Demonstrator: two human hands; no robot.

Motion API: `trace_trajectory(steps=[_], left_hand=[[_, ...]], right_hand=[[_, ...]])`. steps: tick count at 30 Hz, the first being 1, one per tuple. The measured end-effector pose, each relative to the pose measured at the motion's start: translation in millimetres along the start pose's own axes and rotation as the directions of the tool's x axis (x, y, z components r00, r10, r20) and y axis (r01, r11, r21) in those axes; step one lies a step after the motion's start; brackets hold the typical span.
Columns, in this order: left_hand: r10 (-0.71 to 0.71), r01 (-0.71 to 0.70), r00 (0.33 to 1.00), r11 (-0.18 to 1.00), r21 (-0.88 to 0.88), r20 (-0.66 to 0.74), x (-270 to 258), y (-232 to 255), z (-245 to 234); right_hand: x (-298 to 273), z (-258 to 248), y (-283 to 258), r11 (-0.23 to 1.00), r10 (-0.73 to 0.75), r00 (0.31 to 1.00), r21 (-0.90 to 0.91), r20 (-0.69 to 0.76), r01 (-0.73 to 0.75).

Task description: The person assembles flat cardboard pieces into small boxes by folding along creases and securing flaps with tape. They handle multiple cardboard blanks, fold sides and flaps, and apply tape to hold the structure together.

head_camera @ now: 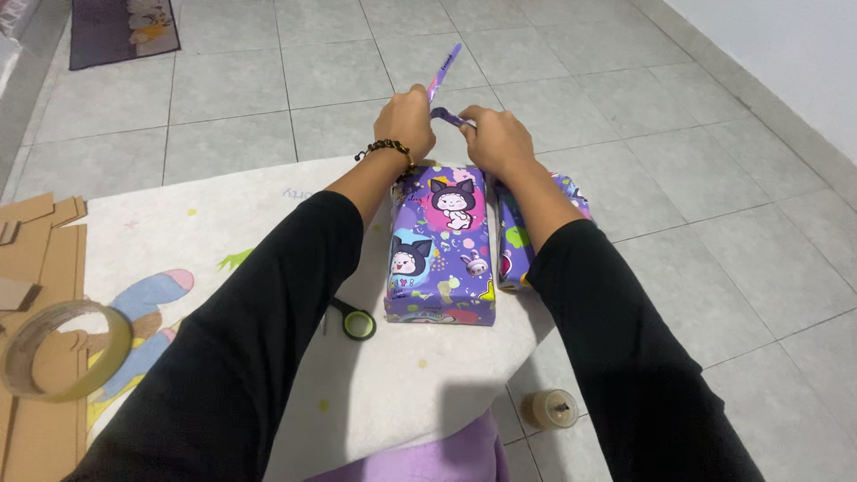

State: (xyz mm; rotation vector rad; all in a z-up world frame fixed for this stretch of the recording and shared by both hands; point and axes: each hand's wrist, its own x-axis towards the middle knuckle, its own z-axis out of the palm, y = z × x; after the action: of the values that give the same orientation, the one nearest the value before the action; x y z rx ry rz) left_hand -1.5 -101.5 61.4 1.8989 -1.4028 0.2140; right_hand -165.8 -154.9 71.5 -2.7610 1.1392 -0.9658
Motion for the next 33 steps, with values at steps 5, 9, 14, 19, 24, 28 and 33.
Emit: trace_trajectory(steps=[5, 9, 14, 19, 24, 28, 33], left_hand=[[0.012, -0.010, 0.992, 1.000, 0.018, -0.128, -10.0, -6.0, -2.9], [-0.076, 0.067, 0.983, 0.996, -0.055, -0.170, -8.4, -12.0, 5.0], [-0.238, 0.206, 0.965, 0.948, -0.241, -0.112, -7.1, -38.1, 5.1], [-0.331, 0.314, 0.944, 0.885, -0.345, 0.012, -48.7, -72.5, -4.9], [-0.405, 0.561, 0.813, 0.735, -0.380, 0.417, -103.2, -60.3, -16.1], [-0.431, 0.625, 0.762, 0.684, -0.376, 0.484, -121.6, -35.1, -15.2], [-0.420, 0.751, 0.661, 0.389, -0.534, 0.622, -130.9, -24.5, -26.2]], right_hand=[[-1.8, -0.5, -3.0, 0.996, -0.032, 0.997, -0.083, -0.077, 0.026], [-2.3, -2.7, -5.5, 0.999, 0.006, 0.998, -0.040, -0.063, -0.009], [-17.0, -16.8, 16.8, 0.987, 0.046, 0.998, 0.158, -0.043, -0.039], [-68.4, -28.8, 63.8, 0.977, 0.081, 0.993, 0.202, -0.090, -0.062], [-126.7, -46.9, 76.6, 0.837, 0.398, 0.897, 0.325, 0.192, -0.440], [-136.4, -33.8, 62.7, 0.730, 0.343, 0.882, 0.499, 0.324, -0.467], [-128.4, -23.1, 63.0, 0.450, 0.471, 0.743, 0.595, 0.475, -0.666]])
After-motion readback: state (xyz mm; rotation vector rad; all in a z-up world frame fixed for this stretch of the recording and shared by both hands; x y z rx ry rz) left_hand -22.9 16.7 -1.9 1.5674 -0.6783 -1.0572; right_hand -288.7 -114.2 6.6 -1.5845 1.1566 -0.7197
